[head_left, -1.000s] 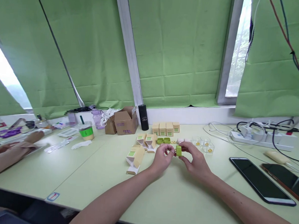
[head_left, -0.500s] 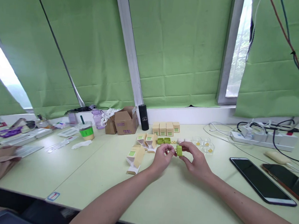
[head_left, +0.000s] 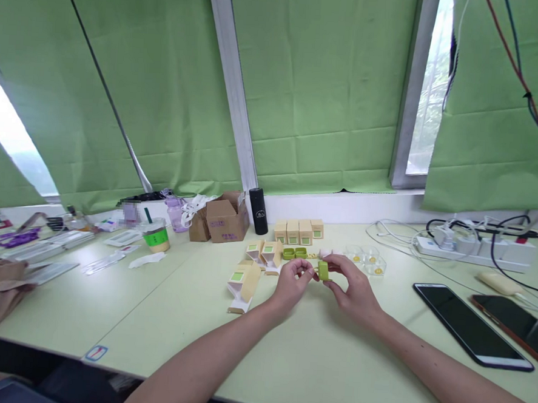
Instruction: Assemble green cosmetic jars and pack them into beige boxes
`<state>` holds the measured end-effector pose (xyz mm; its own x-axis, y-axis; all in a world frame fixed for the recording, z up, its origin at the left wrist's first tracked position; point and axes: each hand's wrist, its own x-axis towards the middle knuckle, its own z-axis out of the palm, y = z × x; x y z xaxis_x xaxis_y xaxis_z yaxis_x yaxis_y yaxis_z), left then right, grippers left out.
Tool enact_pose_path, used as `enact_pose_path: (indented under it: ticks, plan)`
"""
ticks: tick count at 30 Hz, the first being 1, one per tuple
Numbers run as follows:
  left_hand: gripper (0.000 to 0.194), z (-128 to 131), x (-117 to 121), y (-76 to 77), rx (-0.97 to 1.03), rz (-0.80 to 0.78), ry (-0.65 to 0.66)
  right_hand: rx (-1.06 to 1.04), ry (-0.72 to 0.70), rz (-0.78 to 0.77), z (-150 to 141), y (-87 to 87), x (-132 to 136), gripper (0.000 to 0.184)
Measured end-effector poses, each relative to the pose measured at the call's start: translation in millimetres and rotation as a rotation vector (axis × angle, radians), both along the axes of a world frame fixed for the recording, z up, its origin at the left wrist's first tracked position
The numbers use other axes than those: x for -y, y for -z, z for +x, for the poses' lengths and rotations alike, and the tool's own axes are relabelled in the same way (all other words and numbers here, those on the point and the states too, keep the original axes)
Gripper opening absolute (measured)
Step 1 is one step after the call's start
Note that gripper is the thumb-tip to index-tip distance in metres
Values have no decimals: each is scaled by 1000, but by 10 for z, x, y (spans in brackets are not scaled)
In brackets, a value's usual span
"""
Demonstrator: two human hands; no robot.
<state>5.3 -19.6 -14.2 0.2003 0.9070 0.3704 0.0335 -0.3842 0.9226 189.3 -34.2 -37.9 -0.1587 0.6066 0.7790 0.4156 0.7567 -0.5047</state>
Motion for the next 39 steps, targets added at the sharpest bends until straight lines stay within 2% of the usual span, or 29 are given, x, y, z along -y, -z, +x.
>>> enact_pose_path:
  ticks: [19, 22, 26, 29, 35, 39]
  plan:
    - [24, -14, -38, 31, 33, -28, 14, 7, 8, 12, 9, -22, 12, 41]
    - [18, -35, -48, 39, 8, -5, -34, 7, 11, 10, 11, -33, 18, 42]
    - [10, -68, -19, 28, -115, 116, -173, 16, 31, 17, 27, -41, 29, 45]
    - [20, -80, 47, 6, -184, 232, -195, 55, 58, 47, 43, -50, 40, 48]
    - [54, -75, 161, -22, -300, 371, -110, 144, 72, 130, 55, -47, 34, 56]
    - [55, -69, 170, -30, -350, 427, -96, 201, 69, 205, 67, -23, 15, 46]
